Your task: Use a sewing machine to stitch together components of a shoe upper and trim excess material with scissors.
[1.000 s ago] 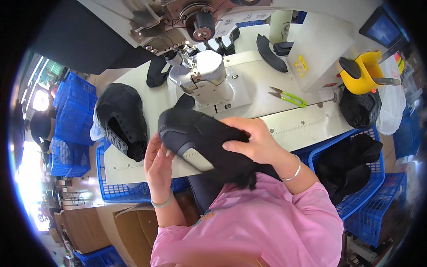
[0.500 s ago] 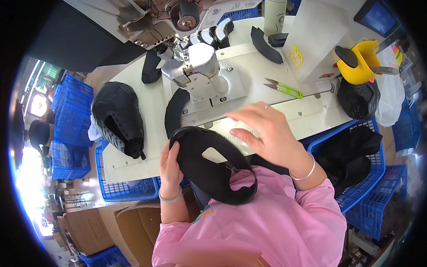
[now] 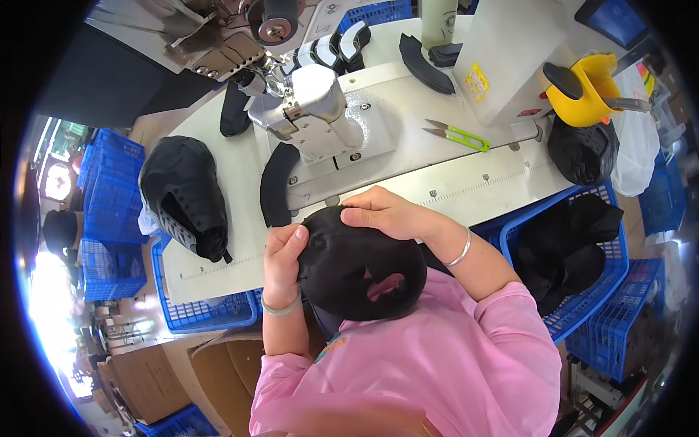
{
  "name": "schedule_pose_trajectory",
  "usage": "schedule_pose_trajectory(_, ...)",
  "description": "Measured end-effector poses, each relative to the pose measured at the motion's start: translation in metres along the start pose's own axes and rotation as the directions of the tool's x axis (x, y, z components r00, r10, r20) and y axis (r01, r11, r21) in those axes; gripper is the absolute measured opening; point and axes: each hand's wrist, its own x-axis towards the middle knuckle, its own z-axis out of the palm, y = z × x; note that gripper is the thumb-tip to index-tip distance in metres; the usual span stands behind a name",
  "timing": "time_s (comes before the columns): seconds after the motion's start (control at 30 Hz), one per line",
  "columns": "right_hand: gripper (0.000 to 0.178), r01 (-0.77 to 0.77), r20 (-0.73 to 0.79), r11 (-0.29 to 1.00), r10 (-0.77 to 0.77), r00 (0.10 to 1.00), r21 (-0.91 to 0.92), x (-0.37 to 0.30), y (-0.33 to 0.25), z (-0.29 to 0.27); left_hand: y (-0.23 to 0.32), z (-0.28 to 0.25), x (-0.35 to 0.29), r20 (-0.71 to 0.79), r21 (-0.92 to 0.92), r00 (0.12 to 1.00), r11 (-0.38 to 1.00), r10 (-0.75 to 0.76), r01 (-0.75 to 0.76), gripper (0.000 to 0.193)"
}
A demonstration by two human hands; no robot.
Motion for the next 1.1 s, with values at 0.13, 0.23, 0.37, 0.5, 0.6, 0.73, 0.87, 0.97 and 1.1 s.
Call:
schedule_pose_trajectory(0.13, 0.034, -0.018, 0.029, 0.998, 0.017, 0.999, 0.06, -0.003, -0.006, 0.001, 0.003, 0.022, -0.003, -0.057, -0.268, 0.995, 0.959, 0.085, -0.097, 0.034)
schedule_pose_trajectory(0.23, 0.034, -0.076, -0.009, 0.992, 0.077, 0.997, 0.096, -0.005, -0.008, 0.0, -0.005, 0.016, 0.0, -0.036, -0.331, 0.997, 0.941, 0.066, -0.074, 0.035)
schedule_pose_trajectory(0.37, 0.034, -0.092, -0.008, 0.993, 0.093, 0.996, 0.076, -0.01, -0.011, 0.0, -0.001, 0.02, -0.001, 0.013, -0.39, 0.999, 0.92, 0.051, -0.042, 0.036)
schedule_pose_trajectory(0.5, 0.023, -0.11, -0.118, 0.984, 0.094, 0.989, -0.141, -0.013, -0.025, 0.002, 0.006, 0.016, -0.003, 0.067, -0.222, 0.998, 0.975, -0.012, 0.027, 0.035)
schedule_pose_trajectory(0.6, 0.016, -0.144, -0.446, 0.814, -0.152, 0.882, -0.563, -0.017, -0.023, -0.016, -0.001, 0.01, -0.007, 0.065, -0.288, 0.998, 0.957, -0.021, 0.039, 0.034)
schedule_pose_trajectory(0.73, 0.025, -0.667, -0.508, -0.085, -0.58, 0.637, -0.74, -0.049, 0.006, -0.077, 0.003, 0.014, -0.009, 0.04, -0.38, 0.998, 0.922, -0.056, 0.067, 0.031)
schedule_pose_trajectory(0.87, 0.026, -0.651, -0.551, 0.003, -0.534, 0.641, -0.759, -0.069, 0.016, -0.102, 0.0, 0.014, -0.012, 0.085, -0.506, 0.994, 0.856, -0.07, 0.103, 0.03)
schedule_pose_trajectory(0.97, 0.027, -0.582, -0.487, -0.019, -0.526, 0.698, -0.813, -0.074, 0.017, -0.104, -0.013, 0.015, -0.017, 0.115, -0.6, 0.992, 0.792, -0.056, 0.115, 0.032)
schedule_pose_trajectory(1.1, 0.027, -0.612, -0.61, 0.171, -0.468, 0.639, -0.772, -0.08, 0.012, -0.098, -0.024, 0.017, -0.03, 0.2, -0.56, 0.979, 0.814, -0.045, 0.152, 0.039)
